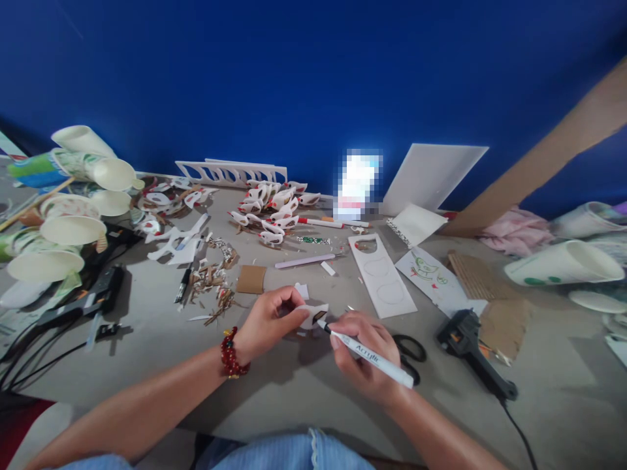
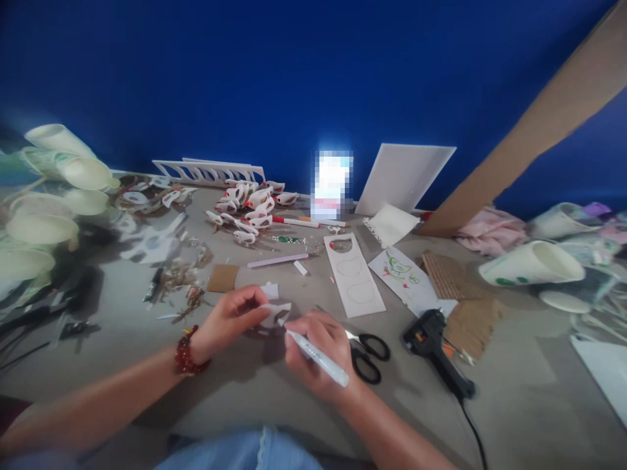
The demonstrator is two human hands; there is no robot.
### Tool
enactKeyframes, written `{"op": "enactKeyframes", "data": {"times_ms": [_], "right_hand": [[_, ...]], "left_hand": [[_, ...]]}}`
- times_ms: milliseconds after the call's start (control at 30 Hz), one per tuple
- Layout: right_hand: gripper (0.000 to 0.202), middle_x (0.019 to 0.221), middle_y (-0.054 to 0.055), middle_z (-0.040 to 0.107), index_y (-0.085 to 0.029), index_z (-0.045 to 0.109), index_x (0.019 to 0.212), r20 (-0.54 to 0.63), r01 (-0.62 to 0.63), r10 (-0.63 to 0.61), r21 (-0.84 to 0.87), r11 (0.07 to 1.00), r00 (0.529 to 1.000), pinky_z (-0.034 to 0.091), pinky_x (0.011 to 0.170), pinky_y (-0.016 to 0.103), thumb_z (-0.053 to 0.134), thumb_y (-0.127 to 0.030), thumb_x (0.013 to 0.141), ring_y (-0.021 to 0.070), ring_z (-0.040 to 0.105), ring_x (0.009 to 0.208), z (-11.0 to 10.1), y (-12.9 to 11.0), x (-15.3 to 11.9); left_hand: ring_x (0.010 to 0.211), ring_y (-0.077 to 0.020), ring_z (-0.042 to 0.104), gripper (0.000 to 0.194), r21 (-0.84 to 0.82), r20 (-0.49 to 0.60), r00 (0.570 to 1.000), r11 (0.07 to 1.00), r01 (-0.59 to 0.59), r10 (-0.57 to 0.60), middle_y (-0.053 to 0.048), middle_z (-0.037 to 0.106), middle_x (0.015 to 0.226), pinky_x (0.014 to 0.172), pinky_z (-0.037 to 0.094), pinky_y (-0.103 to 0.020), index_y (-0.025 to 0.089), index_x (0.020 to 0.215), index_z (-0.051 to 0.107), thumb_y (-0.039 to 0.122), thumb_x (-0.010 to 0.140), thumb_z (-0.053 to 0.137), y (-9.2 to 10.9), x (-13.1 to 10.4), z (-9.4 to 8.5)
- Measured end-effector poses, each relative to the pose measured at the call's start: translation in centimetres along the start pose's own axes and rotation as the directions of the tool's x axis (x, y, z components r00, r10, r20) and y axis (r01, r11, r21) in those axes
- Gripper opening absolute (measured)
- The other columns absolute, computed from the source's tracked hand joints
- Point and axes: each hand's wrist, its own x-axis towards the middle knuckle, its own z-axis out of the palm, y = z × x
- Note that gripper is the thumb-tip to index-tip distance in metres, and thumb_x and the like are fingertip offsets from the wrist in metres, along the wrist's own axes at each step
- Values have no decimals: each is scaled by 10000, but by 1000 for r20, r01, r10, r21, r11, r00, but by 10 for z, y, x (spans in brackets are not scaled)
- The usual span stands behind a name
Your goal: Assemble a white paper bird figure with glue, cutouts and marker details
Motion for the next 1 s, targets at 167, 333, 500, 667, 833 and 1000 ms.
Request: {"op": "enactKeyframes", "data": {"times_ms": [167, 333, 500, 667, 833, 1000], "right_hand": [[79, 681, 14, 656, -216, 589, 884, 0, -10, 10, -2, 1000, 1000, 504, 568, 284, 553, -170, 830, 174, 649, 619, 1, 2, -1], [87, 688, 19, 675, -217, 598, 874, -27, -30, 29, -31, 999, 999, 511, 575, 284, 548, -165, 825, 177, 664, 624, -2, 1, 1], [94, 672, 13, 672, -227, 588, 867, -29, -20, 19, -30, 999, 999, 509, 571, 280, 541, -163, 816, 178, 667, 621, -3, -1, 2], [95, 674, 15, 666, -225, 589, 863, -22, -25, 25, -12, 1000, 999, 509, 574, 280, 551, -156, 810, 183, 670, 637, -2, -2, 1], [95, 676, 17, 667, -221, 589, 862, -21, -17, 17, -2, 1000, 1000, 503, 573, 283, 557, -151, 807, 184, 666, 637, -1, -3, 1], [88, 668, 11, 662, -224, 599, 860, -17, -34, 34, 14, 999, 999, 511, 581, 285, 559, -163, 811, 173, 651, 599, 0, -2, 1]], "left_hand": [[577, -105, 543, 260, 23, -4, 1000, 1000, -14, 15, 7, 574, 649, 532, 439, -196, 152, 750, 554, 383, 812, 657, 0, 1, 0], [584, -103, 533, 271, 21, -5, 1000, 1000, -23, 23, 6, 570, 653, 540, 434, -195, 150, 746, 555, 392, 811, 657, 1, 1, -1], [566, -97, 519, 283, 9, -5, 1000, 1000, -16, 16, 15, 559, 643, 532, 430, -196, 152, 745, 551, 406, 801, 663, 2, 0, 0], [579, -102, 535, 290, 15, -4, 1000, 1000, -19, 19, 14, 568, 646, 536, 436, -195, 155, 742, 553, 416, 800, 665, 1, 0, -1], [574, -101, 527, 275, 26, -2, 1000, 999, -26, 26, 15, 563, 640, 527, 427, -192, 157, 741, 551, 400, 807, 660, 1, 0, -1], [581, -103, 532, 262, 30, -11, 1000, 999, -16, 17, 10, 566, 646, 530, 429, -194, 156, 740, 550, 383, 808, 663, 0, 0, 0]]}}
